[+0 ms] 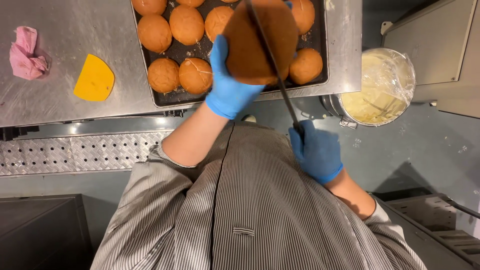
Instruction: Slicing bread buns in a cross pattern on a metal tray using a knife.
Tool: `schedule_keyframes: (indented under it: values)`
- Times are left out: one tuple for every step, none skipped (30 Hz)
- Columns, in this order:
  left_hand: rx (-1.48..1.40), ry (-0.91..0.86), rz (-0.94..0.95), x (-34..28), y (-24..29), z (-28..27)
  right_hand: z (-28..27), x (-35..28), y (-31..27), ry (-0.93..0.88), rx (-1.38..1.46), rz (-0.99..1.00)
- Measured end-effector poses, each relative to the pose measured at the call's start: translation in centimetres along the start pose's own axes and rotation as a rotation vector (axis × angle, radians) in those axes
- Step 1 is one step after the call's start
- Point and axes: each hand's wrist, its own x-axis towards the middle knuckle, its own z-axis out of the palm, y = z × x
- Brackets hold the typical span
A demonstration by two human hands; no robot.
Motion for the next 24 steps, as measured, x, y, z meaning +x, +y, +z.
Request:
schedule_keyframes:
  values:
    - [-0.035,-0.016,0.009,-0.1,-0.4,-1.1,0.4,-0.4,0.4,0.026,0.011,-0.078]
    - [-0.07,-0.033,0.018,-0.3,-0.8,-2.2,0.8,-0.8,0.8,0.052,0.023,-0.156]
    - [-0.072,-0.028,0.02,-0.5,-1.8,-1.9,0.8,-0.4,0.6,0.047,0.025,-0.156]
    - [-0.032,0.024,0.023,-0.8,-2.9,-1.7,0.8,0.0,0.5,0.049,-0.005,-0.105]
    - [0.003,0.074,0.024,-1.1,-4.1,-1.5,0.7,0.2,0.4,0.052,-0.039,-0.051]
    - [-0.002,0.077,0.022,-0.9,-4.1,-2.3,0.5,0.5,0.1,0.047,-0.04,-0.047]
    - [0.009,0.094,0.025,-0.6,-3.9,-3.1,0.4,1.0,-0.2,0.059,-0.002,-0.036]
    - [0.02,0.11,0.027,-0.2,-3.7,-3.9,0.3,1.5,-0.6,0.071,0.036,-0.026]
    - [0.02,0.108,0.023,-0.4,-2.2,-2.4,0.4,0.9,-0.4,0.074,0.035,-0.022]
    - [0.001,0.092,0.025,-0.6,-0.8,-0.8,0.5,0.4,-0.4,0.047,0.027,-0.041]
    - [-0.012,0.071,0.035,-0.5,1.0,0.8,0.6,0.4,-0.2,0.024,0.019,-0.072]
    - [-0.007,0.064,0.04,-0.3,0.9,0.6,1.0,0.2,0.2,0.03,0.019,-0.08]
    - [-0.023,0.05,0.036,-0.4,0.6,0.4,1.3,-0.3,0.5,0.028,0.017,-0.105]
    - [-0.039,0.037,0.032,-0.5,0.3,0.2,1.7,-0.8,1.0,0.026,0.016,-0.129]
    - [-0.042,0.043,0.032,-0.6,-0.5,-0.5,1.9,-0.3,0.8,0.02,0.018,-0.126]
    - [-0.06,0.103,0.033,-0.7,-1.4,-1.2,2.0,0.2,0.8,0.053,0.011,-0.133]
    - [-0.086,0.162,0.025,-0.8,-2.6,-1.9,1.9,0.4,0.8,0.087,-0.003,-0.13]
    - [-0.097,0.167,0.014,-0.8,-2.9,-2.0,1.6,0.7,0.4,0.081,-0.009,-0.116]
    - [-0.084,0.157,0.017,-0.4,-2.6,-2.1,1.3,1.5,0.0,0.089,0.029,-0.104]
    - [-0.072,0.146,0.021,0.0,-2.4,-2.2,1.1,2.4,-0.4,0.097,0.066,-0.092]
    - [-0.07,0.144,0.019,-0.1,-1.6,-1.6,1.1,2.0,-0.4,0.1,0.066,-0.092]
    - [-0.081,0.116,0.025,-0.2,-0.7,-0.9,1.2,1.7,-0.5,0.097,0.085,-0.13]
    - [-0.09,0.083,0.036,-0.1,0.3,-0.2,1.2,1.6,-0.5,0.095,0.102,-0.176]
    - [-0.086,0.075,0.04,0.2,0.3,-0.4,1.7,1.5,0.1,0.101,0.1,-0.184]
